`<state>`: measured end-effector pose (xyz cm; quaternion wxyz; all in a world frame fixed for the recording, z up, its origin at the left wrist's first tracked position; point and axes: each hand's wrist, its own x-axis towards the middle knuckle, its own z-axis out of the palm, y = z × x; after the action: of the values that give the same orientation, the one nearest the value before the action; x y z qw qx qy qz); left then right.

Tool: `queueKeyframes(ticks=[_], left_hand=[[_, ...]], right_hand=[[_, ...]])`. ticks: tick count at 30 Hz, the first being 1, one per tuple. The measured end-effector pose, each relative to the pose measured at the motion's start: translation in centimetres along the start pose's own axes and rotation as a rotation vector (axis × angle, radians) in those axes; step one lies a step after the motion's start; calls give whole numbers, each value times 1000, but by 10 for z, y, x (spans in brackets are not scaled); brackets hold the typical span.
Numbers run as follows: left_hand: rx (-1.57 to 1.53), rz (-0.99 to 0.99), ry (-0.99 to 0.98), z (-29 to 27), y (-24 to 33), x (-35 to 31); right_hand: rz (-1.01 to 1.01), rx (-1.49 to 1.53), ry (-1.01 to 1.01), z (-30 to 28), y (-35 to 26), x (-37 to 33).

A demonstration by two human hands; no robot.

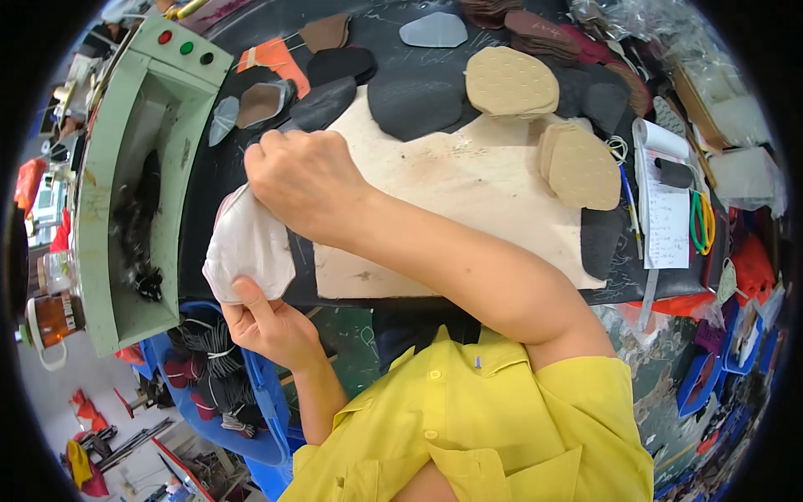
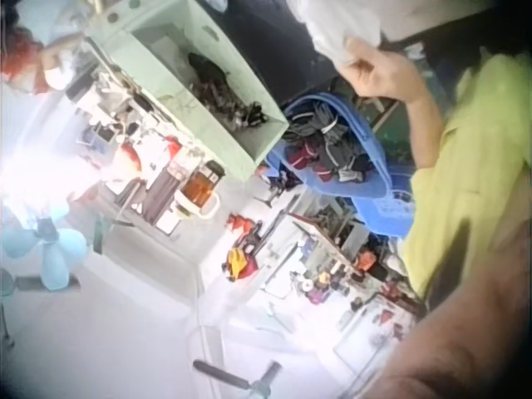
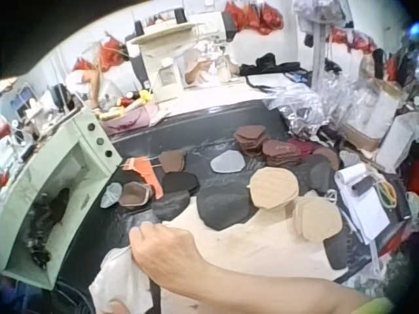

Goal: The person assembles black foam shoe insoles by stacking them and securing them with a white elastic band. They then handle a stack of beige foam insoles, separating and inspecting them. The person also uses a pen to mark or write on a piece of paper on the table.

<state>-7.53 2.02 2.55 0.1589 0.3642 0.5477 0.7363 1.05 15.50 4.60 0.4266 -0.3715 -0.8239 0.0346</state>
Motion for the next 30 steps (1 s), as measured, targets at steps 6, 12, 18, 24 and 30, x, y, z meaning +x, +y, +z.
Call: queueKeyframes(ticks=[6,12,18,24,30], left_hand=[[-90,-30,78,-30,10,-1],[-405,-492,-76,-27,13,7],[-417,-546,-243,12,-6,-12],[-420,-652,-416,28,-15,-23],[199,-166,-378,42,-50,-28]], right_hand=[[-47,-106,-18,32,5,25],[634,844,-519,-26,50,26],[467,697,-591,-74,32,-42],[632,747,-237,-83,54,-81],[869,772,-161,-114,76,-101]])
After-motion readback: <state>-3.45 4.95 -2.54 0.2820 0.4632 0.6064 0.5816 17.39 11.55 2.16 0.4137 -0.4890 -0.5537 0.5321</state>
